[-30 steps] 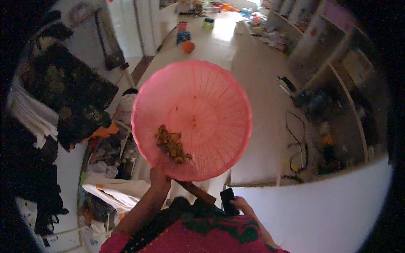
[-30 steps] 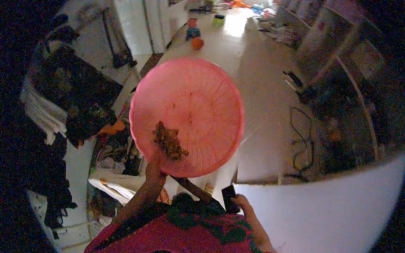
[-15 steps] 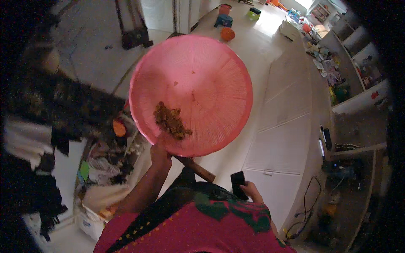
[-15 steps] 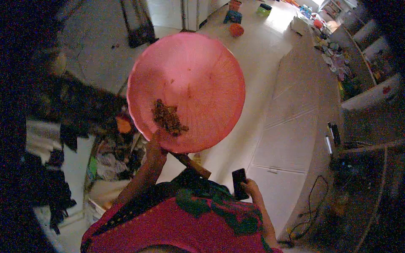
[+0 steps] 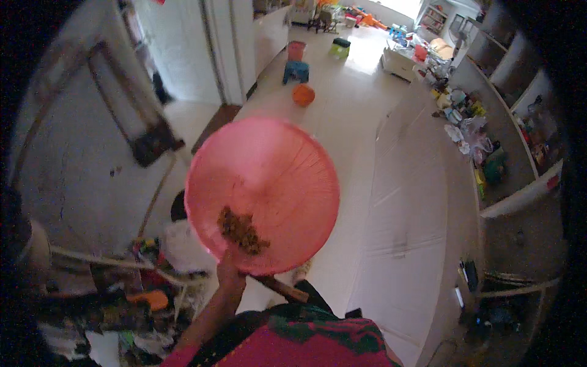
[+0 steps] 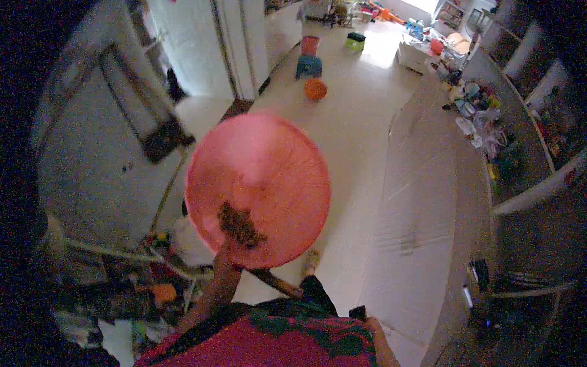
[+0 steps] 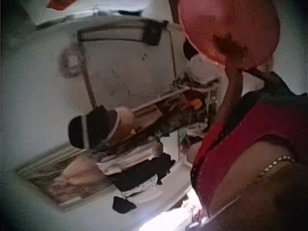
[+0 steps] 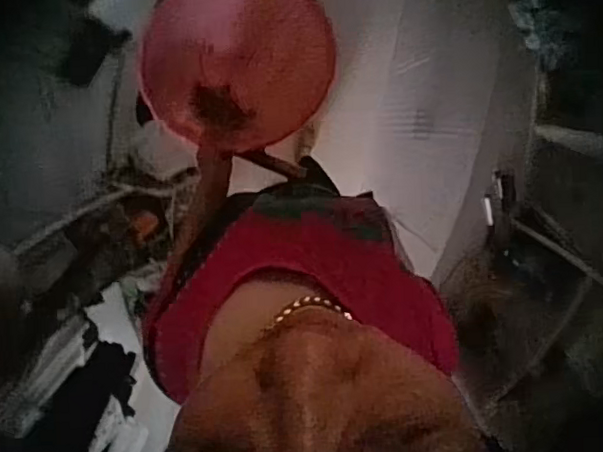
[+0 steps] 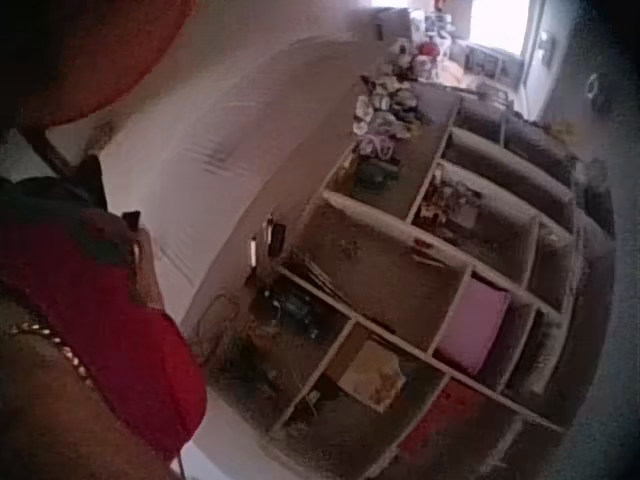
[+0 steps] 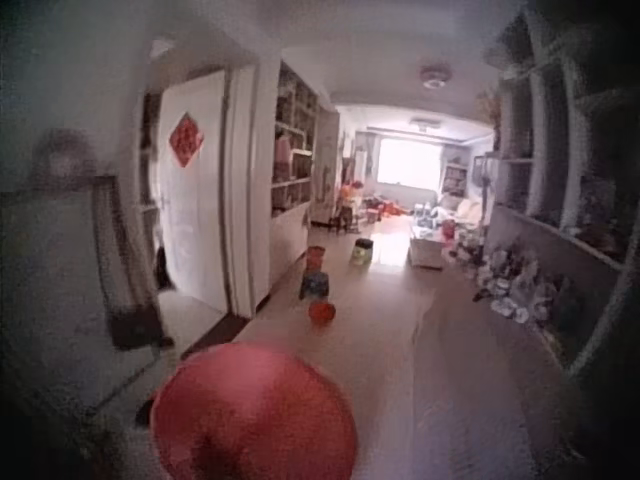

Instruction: The person sits with a metal tray on their lap and uses a cleaver to slice small round fruits on a wooden cutting board. The person then transfers the cut pieces into a pink colander, carries it to the kitchen, and places it in the sink.

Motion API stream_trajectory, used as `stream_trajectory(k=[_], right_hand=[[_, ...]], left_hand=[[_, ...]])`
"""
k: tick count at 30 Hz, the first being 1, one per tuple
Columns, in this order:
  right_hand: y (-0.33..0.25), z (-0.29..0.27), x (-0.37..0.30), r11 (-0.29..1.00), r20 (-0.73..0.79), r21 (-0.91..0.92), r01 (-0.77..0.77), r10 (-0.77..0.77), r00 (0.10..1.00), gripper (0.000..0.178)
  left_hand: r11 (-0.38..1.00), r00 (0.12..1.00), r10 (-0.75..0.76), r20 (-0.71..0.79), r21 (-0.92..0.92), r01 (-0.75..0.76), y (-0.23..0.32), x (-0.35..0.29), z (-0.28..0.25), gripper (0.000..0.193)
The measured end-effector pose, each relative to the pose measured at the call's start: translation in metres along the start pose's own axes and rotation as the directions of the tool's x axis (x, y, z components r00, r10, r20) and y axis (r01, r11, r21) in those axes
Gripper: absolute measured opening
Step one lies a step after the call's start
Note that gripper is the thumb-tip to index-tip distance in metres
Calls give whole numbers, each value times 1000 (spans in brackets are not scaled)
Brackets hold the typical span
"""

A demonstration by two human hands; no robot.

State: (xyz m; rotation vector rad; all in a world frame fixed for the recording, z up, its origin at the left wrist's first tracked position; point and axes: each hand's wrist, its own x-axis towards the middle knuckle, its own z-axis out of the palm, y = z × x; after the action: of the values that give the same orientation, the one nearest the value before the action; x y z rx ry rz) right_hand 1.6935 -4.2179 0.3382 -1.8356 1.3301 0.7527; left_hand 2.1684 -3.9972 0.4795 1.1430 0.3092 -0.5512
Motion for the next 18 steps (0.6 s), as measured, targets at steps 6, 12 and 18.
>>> stream_trajectory(k=[6, 12, 18], right_hand=[[-39, -109, 129, 981, 112, -104, 163, -151, 982, 48], [-231, -274, 230, 942, -76, -78, 325, -331, 941, 40], [-366, -365, 321, 929, -164, 65, 364, -350, 922, 40]], left_hand=[[994, 990, 48, -129, -92, -61, 31, 68, 81, 39], [924, 996, 69, -53, -373, -84, 56, 150, 151, 42], [947, 927, 275, 255, 95, -308, 61, 268, 199, 47]])
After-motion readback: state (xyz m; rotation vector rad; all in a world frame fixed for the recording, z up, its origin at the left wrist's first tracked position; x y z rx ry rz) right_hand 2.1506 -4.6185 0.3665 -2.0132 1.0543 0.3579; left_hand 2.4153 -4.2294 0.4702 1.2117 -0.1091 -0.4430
